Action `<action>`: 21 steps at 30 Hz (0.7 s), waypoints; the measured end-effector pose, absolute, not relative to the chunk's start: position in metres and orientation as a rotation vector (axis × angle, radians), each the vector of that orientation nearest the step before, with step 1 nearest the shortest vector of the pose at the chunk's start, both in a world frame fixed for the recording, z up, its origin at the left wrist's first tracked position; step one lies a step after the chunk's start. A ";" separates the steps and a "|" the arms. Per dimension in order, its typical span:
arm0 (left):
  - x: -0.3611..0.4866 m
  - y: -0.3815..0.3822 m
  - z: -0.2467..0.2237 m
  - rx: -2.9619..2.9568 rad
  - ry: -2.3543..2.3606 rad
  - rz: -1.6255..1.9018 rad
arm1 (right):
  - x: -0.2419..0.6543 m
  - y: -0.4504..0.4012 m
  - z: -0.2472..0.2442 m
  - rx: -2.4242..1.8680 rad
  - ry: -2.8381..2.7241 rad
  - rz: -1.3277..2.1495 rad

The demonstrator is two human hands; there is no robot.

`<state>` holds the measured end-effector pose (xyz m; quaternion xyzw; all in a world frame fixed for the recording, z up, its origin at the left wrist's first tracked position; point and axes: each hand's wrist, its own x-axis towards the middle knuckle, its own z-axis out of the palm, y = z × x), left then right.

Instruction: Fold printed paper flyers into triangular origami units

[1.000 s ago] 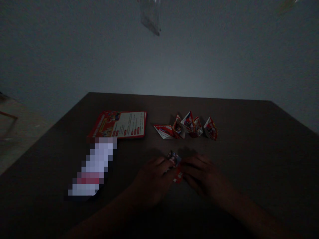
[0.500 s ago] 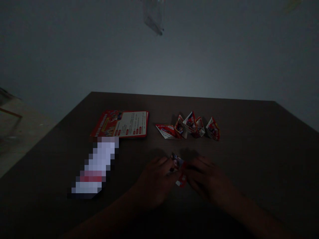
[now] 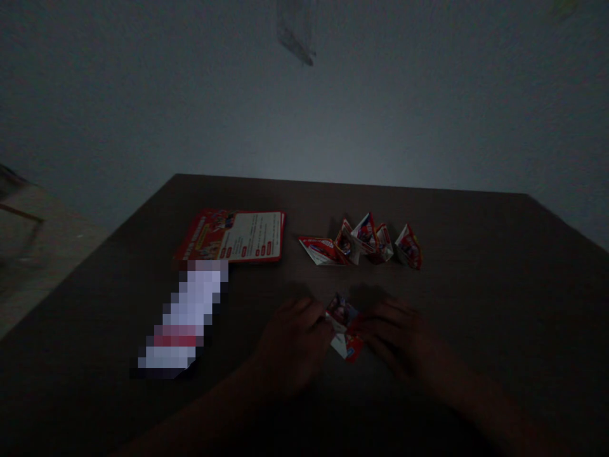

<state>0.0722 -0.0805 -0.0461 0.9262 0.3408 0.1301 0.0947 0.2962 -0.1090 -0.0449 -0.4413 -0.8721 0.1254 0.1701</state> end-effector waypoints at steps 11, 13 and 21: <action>0.077 -0.081 -0.048 2.629 1.079 0.371 | 0.290 -0.105 -0.048 -1.243 -2.434 0.410; 0.077 -0.080 -0.048 2.629 1.069 0.345 | 0.288 -0.105 -0.050 -1.237 -2.430 0.421; 0.077 -0.080 -0.045 2.630 1.071 0.352 | 0.281 -0.109 -0.055 -1.255 -2.395 0.430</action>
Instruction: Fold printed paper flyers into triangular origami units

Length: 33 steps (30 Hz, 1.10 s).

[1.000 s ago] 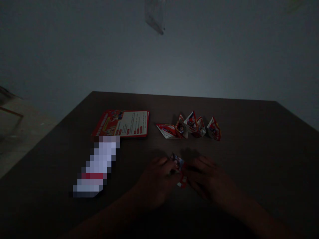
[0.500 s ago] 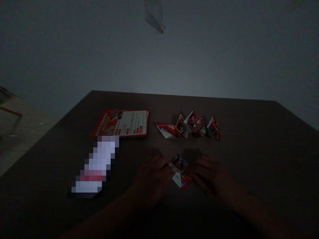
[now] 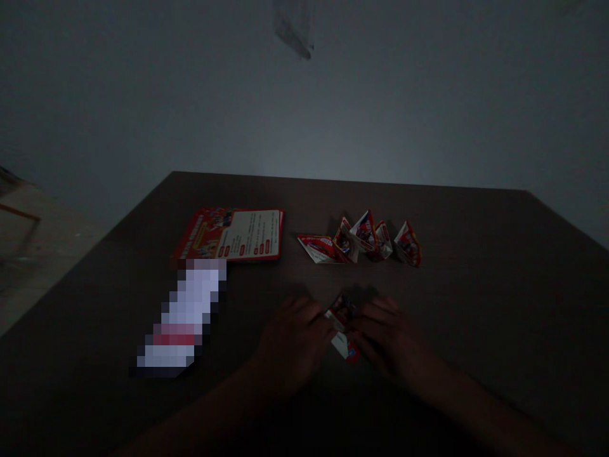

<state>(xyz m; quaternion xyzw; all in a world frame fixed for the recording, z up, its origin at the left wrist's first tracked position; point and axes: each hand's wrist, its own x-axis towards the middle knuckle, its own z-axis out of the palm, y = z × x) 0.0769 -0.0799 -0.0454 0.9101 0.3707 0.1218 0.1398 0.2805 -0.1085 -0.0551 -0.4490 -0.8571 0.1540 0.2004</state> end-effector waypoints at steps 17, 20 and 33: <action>0.081 -0.078 -0.041 2.465 1.361 0.279 | 0.274 -0.102 -0.049 -1.709 -2.117 0.635; 0.079 -0.075 -0.044 2.437 1.378 0.304 | 0.274 -0.100 -0.047 -1.730 -2.090 0.687; 0.080 -0.077 -0.045 2.384 1.391 0.301 | 0.274 -0.095 -0.046 -1.875 -2.034 0.684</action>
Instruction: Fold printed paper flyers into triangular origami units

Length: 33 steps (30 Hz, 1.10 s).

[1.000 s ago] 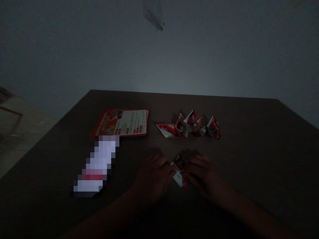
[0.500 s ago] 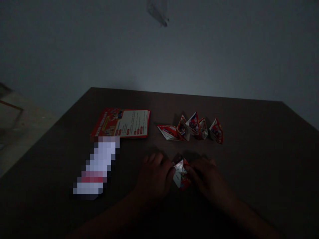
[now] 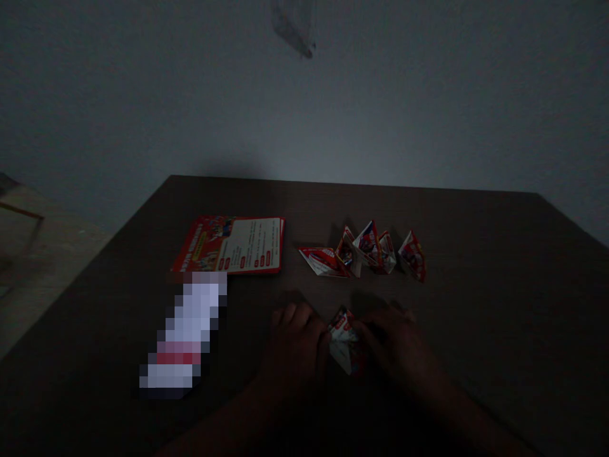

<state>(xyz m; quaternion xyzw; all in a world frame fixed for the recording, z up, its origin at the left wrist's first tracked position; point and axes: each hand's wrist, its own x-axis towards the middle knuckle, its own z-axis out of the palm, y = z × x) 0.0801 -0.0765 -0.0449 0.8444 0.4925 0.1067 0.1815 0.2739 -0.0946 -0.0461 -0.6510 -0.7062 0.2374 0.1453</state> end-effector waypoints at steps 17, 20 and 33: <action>0.093 -0.077 -0.050 2.563 1.514 0.079 | 0.264 -0.091 -0.045 -1.988 -2.245 0.415; 0.095 -0.077 -0.049 2.568 1.509 0.049 | 0.264 -0.091 -0.047 -1.994 -2.250 0.374; 0.097 -0.078 -0.050 2.662 1.482 0.049 | 0.272 -0.096 -0.044 -1.892 -2.015 0.656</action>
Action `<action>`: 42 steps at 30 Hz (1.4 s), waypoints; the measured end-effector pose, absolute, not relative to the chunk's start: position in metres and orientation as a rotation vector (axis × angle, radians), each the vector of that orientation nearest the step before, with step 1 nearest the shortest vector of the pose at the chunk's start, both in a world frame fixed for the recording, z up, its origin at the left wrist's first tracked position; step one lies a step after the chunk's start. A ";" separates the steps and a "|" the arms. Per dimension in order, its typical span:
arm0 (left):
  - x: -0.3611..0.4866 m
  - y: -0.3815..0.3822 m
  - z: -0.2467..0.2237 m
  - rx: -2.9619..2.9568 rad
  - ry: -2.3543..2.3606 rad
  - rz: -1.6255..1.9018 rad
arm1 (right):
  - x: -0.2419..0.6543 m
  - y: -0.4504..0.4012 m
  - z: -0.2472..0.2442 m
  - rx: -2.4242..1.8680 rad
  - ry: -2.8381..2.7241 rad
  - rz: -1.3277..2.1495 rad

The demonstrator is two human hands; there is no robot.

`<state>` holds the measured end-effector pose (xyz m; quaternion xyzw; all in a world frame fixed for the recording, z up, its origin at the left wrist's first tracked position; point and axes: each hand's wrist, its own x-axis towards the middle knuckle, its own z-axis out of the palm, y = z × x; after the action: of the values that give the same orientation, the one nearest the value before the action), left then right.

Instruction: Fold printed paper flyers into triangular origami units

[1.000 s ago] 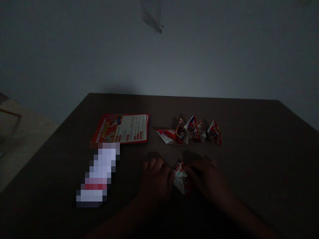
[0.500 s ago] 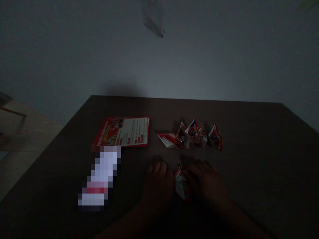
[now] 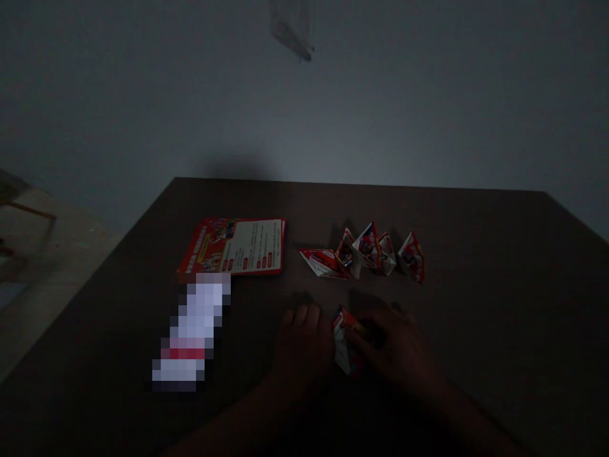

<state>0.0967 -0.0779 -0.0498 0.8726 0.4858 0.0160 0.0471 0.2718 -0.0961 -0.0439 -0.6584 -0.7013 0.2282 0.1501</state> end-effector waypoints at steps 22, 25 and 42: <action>0.095 -0.078 -0.049 2.636 1.536 0.138 | 0.296 -0.096 -0.039 -2.007 -1.864 0.860; 0.094 -0.078 -0.048 2.615 1.543 0.144 | 0.299 -0.095 -0.037 -2.001 -1.864 0.871; 0.057 -0.062 -0.029 2.336 1.444 0.130 | 0.301 -0.092 -0.038 -1.996 -1.858 0.869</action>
<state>0.0566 -0.0625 -0.0290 0.8334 0.5151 0.0465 0.1947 0.3013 -0.0919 -0.0379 -0.6906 -0.6429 0.3005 0.1393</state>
